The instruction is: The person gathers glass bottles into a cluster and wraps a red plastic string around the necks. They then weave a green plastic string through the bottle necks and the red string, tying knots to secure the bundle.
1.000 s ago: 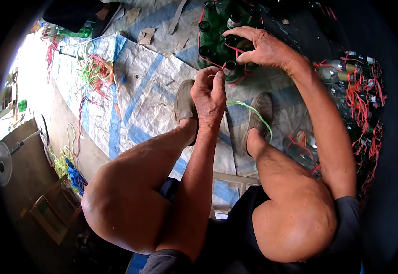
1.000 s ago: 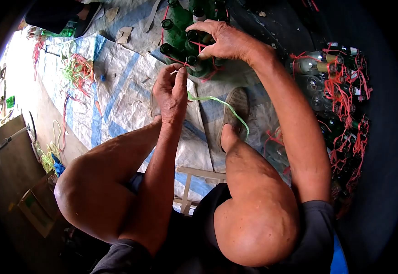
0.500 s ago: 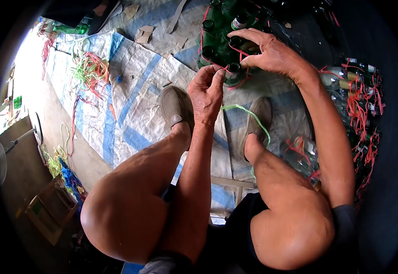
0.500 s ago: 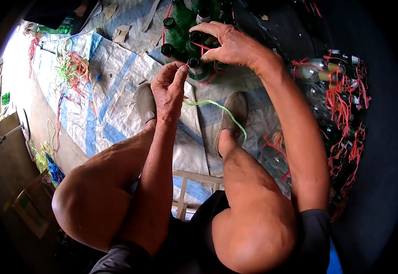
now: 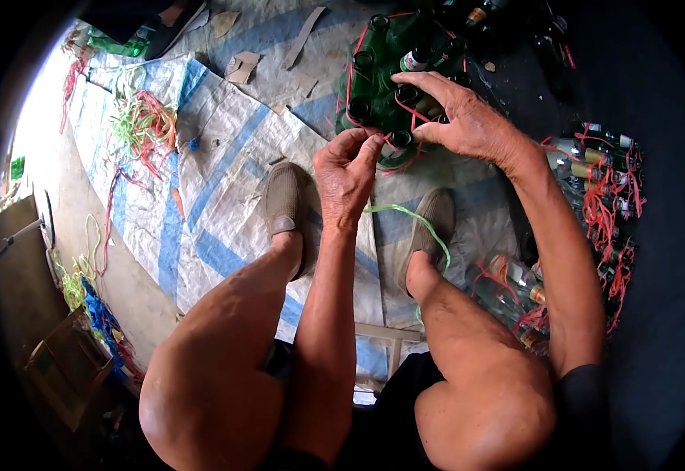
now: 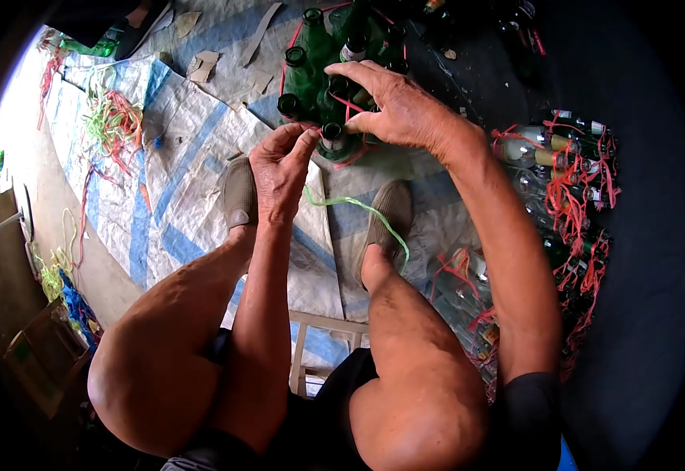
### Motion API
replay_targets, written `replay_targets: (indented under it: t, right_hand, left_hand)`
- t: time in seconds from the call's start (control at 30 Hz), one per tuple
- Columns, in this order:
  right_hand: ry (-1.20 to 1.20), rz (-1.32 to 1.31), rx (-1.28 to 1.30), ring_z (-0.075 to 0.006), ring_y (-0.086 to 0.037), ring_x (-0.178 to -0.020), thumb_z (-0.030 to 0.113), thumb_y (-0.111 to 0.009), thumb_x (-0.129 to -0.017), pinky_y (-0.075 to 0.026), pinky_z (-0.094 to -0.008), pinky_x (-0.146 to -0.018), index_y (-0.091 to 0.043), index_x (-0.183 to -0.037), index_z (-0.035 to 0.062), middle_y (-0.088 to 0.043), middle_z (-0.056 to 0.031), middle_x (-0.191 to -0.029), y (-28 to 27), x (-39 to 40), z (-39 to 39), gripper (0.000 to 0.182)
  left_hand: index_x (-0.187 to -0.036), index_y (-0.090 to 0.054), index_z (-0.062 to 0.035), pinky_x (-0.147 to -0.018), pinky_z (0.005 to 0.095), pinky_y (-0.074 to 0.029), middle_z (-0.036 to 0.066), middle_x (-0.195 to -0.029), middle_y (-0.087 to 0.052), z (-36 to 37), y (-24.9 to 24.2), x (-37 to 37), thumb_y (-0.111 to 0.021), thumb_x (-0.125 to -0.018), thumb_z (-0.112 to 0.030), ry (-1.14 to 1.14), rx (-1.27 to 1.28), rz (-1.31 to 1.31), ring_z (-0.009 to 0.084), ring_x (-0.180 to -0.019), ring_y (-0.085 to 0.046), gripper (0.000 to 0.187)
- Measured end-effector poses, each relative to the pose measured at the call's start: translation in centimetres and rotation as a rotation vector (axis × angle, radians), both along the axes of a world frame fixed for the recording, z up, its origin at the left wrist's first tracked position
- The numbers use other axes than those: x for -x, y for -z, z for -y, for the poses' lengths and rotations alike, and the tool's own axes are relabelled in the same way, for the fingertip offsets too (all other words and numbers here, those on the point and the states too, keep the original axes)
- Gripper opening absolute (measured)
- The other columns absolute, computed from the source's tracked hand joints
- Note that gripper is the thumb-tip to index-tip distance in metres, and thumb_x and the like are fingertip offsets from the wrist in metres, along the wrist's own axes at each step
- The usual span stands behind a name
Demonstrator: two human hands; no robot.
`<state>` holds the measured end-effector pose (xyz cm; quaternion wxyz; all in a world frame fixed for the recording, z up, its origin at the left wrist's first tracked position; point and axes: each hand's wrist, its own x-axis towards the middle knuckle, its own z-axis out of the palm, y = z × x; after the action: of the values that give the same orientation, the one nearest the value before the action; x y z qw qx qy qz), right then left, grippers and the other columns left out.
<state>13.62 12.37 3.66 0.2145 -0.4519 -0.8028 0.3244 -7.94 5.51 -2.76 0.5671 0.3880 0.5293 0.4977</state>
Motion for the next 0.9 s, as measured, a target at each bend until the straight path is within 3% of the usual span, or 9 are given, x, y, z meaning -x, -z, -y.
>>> replay_targets:
  t: [0.13, 0.27, 0.3, 0.4, 0.43, 0.57, 0.67, 0.9]
  right_hand:
    - [-0.025, 0.013, 0.137, -0.0358, -0.058, -0.135, 0.003, -0.076, -0.075, -0.047, -0.0418, -0.115, -0.053, -0.153, 0.0147, -0.06, -0.0183, -0.143, -1.8, 0.7, -0.2, 0.082]
    - [-0.086, 0.126, 0.049, -0.0355, -0.06, -0.132, 0.004, -0.074, -0.076, -0.048, -0.0418, -0.114, -0.057, -0.147, 0.0126, -0.062, -0.0164, -0.138, -2.2, 1.0, -0.7, 0.074]
    - [-0.096, 0.157, -0.034, -0.0349, -0.06, -0.132, 0.003, -0.074, -0.078, -0.048, -0.0415, -0.114, -0.061, -0.141, 0.0088, -0.064, -0.0159, -0.134, -2.2, 1.1, -0.9, 0.065]
    - [-0.156, 0.142, 0.008, -0.0345, -0.061, -0.13, 0.0, -0.072, -0.08, -0.049, -0.0409, -0.112, -0.063, -0.136, 0.0054, -0.066, -0.0157, -0.13, -2.5, 1.1, -2.0, 0.057]
    - [-0.14, 0.108, 0.056, -0.0319, -0.064, -0.123, -0.002, -0.07, -0.083, -0.05, -0.0398, -0.108, -0.067, -0.126, 0.0018, -0.068, -0.0136, -0.125, -2.7, 1.5, -2.2, 0.043]
    - [-0.227, 0.071, -0.042, -0.034, -0.066, -0.103, 0.004, -0.067, -0.085, -0.054, -0.0422, -0.093, -0.075, -0.103, 0.0036, -0.07, -0.0108, -0.103, -2.0, 2.8, -3.0, 0.019]
    - [-0.302, 0.225, -0.087, -0.0339, -0.065, -0.099, 0.002, -0.065, -0.083, -0.053, -0.0435, -0.092, -0.077, -0.102, 0.0077, -0.069, -0.01, -0.101, -1.9, 3.3, -3.2, 0.023]
    - [-0.401, 0.302, -0.038, -0.0311, -0.062, -0.099, 0.001, -0.063, -0.082, -0.051, -0.0432, -0.094, -0.078, -0.102, 0.0109, -0.065, -0.0072, -0.097, -1.9, 3.6, -4.0, 0.027]
  left_hand:
    - [-0.104, -0.079, 0.0037, -0.074, 0.0233, -0.052, 0.001, -0.092, -0.077, -0.2, 0.2, 0.0, -0.078, -0.098, -0.01, -0.021, 0.031, -0.042, 0.0065, -0.081, -0.066, 0.015]
    - [-0.103, -0.08, 0.004, -0.072, 0.0224, -0.051, 0.001, -0.09, -0.077, -0.1, 0.1, -0.7, -0.079, -0.097, -0.011, -0.088, 0.071, -0.002, 0.006, -0.079, -0.065, 0.016]
    - [-0.103, -0.081, 0.0039, -0.07, 0.0216, -0.05, 0.001, -0.088, -0.076, -0.1, 0.0, -0.7, -0.081, -0.096, -0.014, -0.098, 0.118, -0.005, 0.0054, -0.077, -0.064, 0.019]
    - [-0.098, -0.081, 0.0038, -0.066, 0.0216, -0.048, 0.001, -0.084, -0.075, -0.2, -0.3, -0.7, -0.084, -0.094, -0.017, -0.128, 0.188, 0.011, 0.0049, -0.073, -0.062, 0.021]
    - [-0.096, -0.081, 0.0037, -0.065, 0.0216, -0.047, 0.001, -0.082, -0.075, -0.3, -0.5, -0.7, -0.084, -0.094, -0.018, -0.136, 0.204, 0.008, 0.0048, -0.072, -0.061, 0.022]
    - [-0.09, -0.081, 0.0037, -0.061, 0.022, -0.044, -0.001, -0.078, -0.072, -0.4, -0.2, -1.0, -0.085, -0.093, -0.02, -0.173, 0.234, -0.027, 0.0046, -0.068, -0.058, 0.024]
    - [-0.086, -0.08, 0.0041, -0.059, 0.0225, -0.041, -0.003, -0.075, -0.069, -0.4, 0.0, -1.4, -0.086, -0.093, -0.023, -0.216, 0.246, -0.039, 0.0042, -0.065, -0.054, 0.029]
    - [-0.081, -0.076, 0.0034, -0.055, 0.0237, -0.034, -0.007, -0.071, -0.059, -0.8, -0.3, -1.9, -0.084, -0.093, -0.029, -0.249, 0.289, -0.094, 0.0035, -0.063, -0.046, 0.036]
